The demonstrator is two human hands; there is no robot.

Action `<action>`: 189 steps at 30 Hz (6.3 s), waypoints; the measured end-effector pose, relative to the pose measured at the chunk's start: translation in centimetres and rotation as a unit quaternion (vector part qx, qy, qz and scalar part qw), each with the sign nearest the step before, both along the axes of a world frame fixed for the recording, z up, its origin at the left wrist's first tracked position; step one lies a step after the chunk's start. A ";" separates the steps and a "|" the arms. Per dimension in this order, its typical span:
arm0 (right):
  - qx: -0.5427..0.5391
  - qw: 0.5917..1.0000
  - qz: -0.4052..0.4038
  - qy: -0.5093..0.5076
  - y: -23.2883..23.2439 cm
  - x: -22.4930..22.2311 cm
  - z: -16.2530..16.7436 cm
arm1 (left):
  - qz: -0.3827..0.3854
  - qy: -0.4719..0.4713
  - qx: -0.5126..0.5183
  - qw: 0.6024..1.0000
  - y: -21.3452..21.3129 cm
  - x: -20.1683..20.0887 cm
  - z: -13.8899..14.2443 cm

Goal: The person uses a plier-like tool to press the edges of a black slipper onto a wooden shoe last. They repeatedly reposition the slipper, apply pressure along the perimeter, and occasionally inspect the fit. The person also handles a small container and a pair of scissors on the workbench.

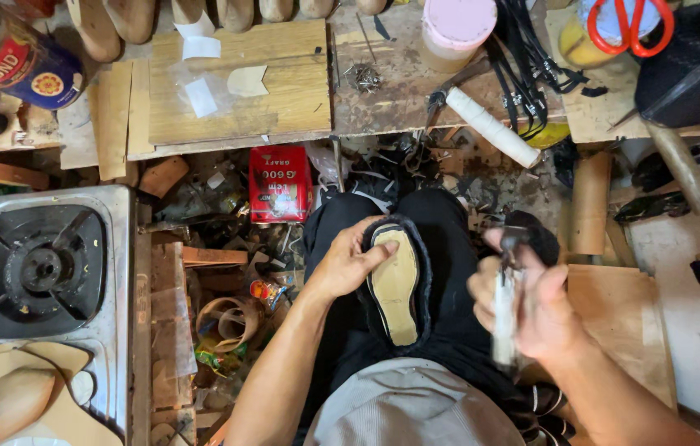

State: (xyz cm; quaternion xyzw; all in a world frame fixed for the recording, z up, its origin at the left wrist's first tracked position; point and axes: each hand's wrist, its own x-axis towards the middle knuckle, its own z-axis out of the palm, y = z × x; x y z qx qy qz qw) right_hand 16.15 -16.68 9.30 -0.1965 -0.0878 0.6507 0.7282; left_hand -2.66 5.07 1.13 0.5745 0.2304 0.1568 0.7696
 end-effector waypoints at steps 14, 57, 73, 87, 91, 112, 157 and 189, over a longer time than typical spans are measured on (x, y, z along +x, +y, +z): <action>-0.300 0.795 0.257 -0.460 3.2 -1.1 2.1 | 0.038 0.013 0.087 0.995 -2.4 0.1 3.9; -0.342 0.590 0.308 -0.664 4.4 -2.3 4.4 | -0.155 0.004 0.134 0.979 0.6 1.8 3.8; -0.225 0.592 0.036 -0.773 2.8 -5.6 -2.6 | -0.107 0.068 0.298 0.946 -1.2 -1.2 7.2; -0.119 0.749 -0.032 -0.651 2.9 -7.5 5.8 | -0.080 0.128 0.280 0.948 -0.6 -1.9 5.8; -0.299 0.671 0.080 -0.673 2.1 -7.1 3.0 | -0.065 0.125 0.273 0.952 -0.7 -1.6 5.9; -0.277 0.744 0.098 -0.601 -7.6 -1.5 -6.9 | 0.211 -0.092 -0.038 0.972 2.4 -4.2 0.3; -0.007 0.612 -0.260 -0.747 2.4 -8.3 0.4 | 0.275 -0.194 -0.388 0.858 -6.9 -4.7 -3.5; 0.205 0.682 -0.006 -0.701 -6.8 -8.2 -2.1 | 0.191 -0.143 -0.335 0.911 -12.5 -11.5 -4.2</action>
